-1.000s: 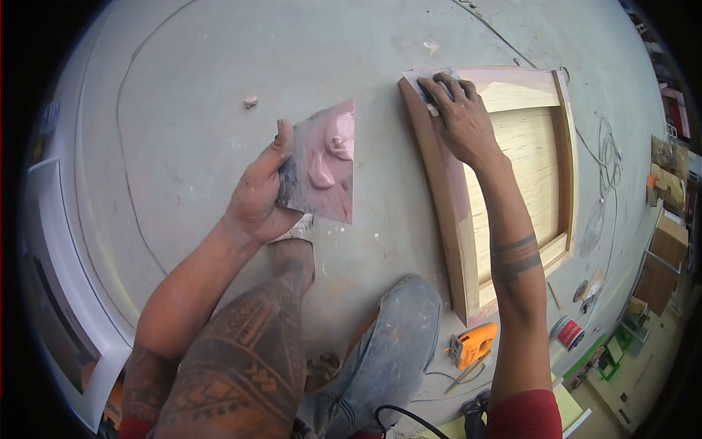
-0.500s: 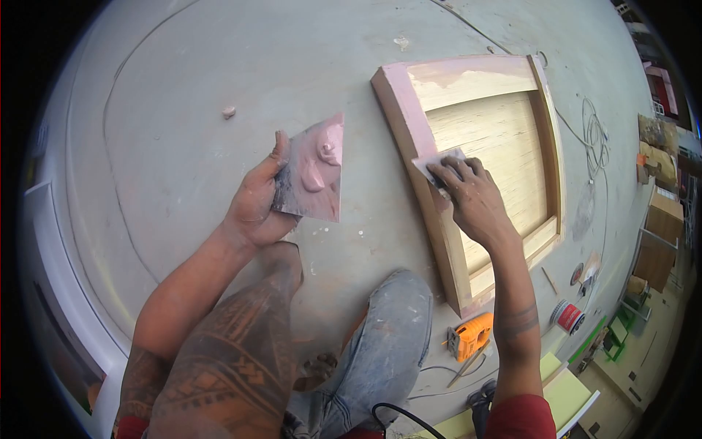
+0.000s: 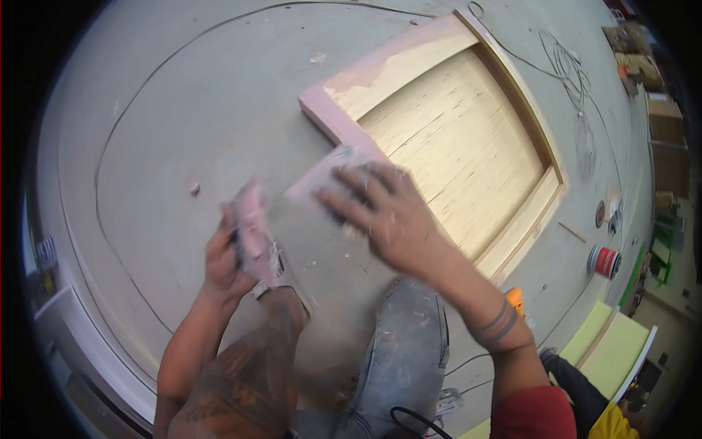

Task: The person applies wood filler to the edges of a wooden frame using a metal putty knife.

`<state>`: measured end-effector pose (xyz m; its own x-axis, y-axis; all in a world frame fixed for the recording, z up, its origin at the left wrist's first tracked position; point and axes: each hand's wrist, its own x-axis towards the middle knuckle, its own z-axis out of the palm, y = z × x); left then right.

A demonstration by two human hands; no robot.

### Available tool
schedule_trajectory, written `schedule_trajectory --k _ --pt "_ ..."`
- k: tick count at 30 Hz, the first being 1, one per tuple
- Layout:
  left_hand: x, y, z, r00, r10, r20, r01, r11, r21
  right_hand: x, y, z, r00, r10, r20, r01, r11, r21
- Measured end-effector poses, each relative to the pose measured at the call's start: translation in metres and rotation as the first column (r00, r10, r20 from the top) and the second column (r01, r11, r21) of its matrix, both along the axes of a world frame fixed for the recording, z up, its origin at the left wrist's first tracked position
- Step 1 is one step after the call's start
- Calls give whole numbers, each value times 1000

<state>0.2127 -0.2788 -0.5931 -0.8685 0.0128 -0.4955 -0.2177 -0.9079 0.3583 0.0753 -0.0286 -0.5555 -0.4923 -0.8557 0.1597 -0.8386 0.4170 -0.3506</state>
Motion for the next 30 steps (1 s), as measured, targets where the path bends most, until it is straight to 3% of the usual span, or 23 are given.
schedule_trajectory --k 1,3,4,5,6,7,9,12,16,18,21,24,27,30 --pt "5 -12 -4 997 3 -73 -4 1000 -12 -20 6 -3 998 -47 48 42 995 91" --pt "7 -28 0 963 -46 -265 34 998 -50 -59 14 -16 985 -115 132 128 987 -94" --pt "7 -33 1 947 -54 -316 34 997 -67 -72 12 -19 908 -288 304 337 933 -124" --pt "8 -35 3 959 -28 -283 5 997 -82 -95 5 -31 856 -322 404 421 888 -183" --pt "9 -38 4 967 1 -254 -26 995 -96 -114 -5 -20 751 -459 474 515 857 14" --pt "10 -39 4 972 -1 -236 -23 995 -101 -130 -15 -23 695 -457 556 561 827 -22" --pt "14 -38 2 980 19 -199 -35 997 -74 -160 -30 -51 848 -388 361 447 890 -93" --pt "12 -36 2 972 -13 -234 8 1000 -23 -191 -59 -66 847 -348 402 368 929 29" --pt "18 -34 4 985 27 -168 -46 993 -111 -217 -83 -80 693 -336 638 335 934 128" --pt "20 -39 0 975 -1 -222 -20 995 -95 -218 -91 -84 603 -305 737 303 942 142" --pt "20 -43 -3 969 -5 -247 -11 998 -65 -207 -94 -83 749 -309 586 338 939 62" --pt "21 -43 -4 976 14 -218 -23 999 -41 -196 -89 -71 782 -230 580 292 956 -14" --pt "20 -42 -5 976 12 -218 -18 1000 -25 -191 -76 -56 776 -234 585 294 956 -7" --pt "22 -38 0 988 77 -133 -83 996 -39 -185 -55 -44 646 -188 740 361 929 -79"
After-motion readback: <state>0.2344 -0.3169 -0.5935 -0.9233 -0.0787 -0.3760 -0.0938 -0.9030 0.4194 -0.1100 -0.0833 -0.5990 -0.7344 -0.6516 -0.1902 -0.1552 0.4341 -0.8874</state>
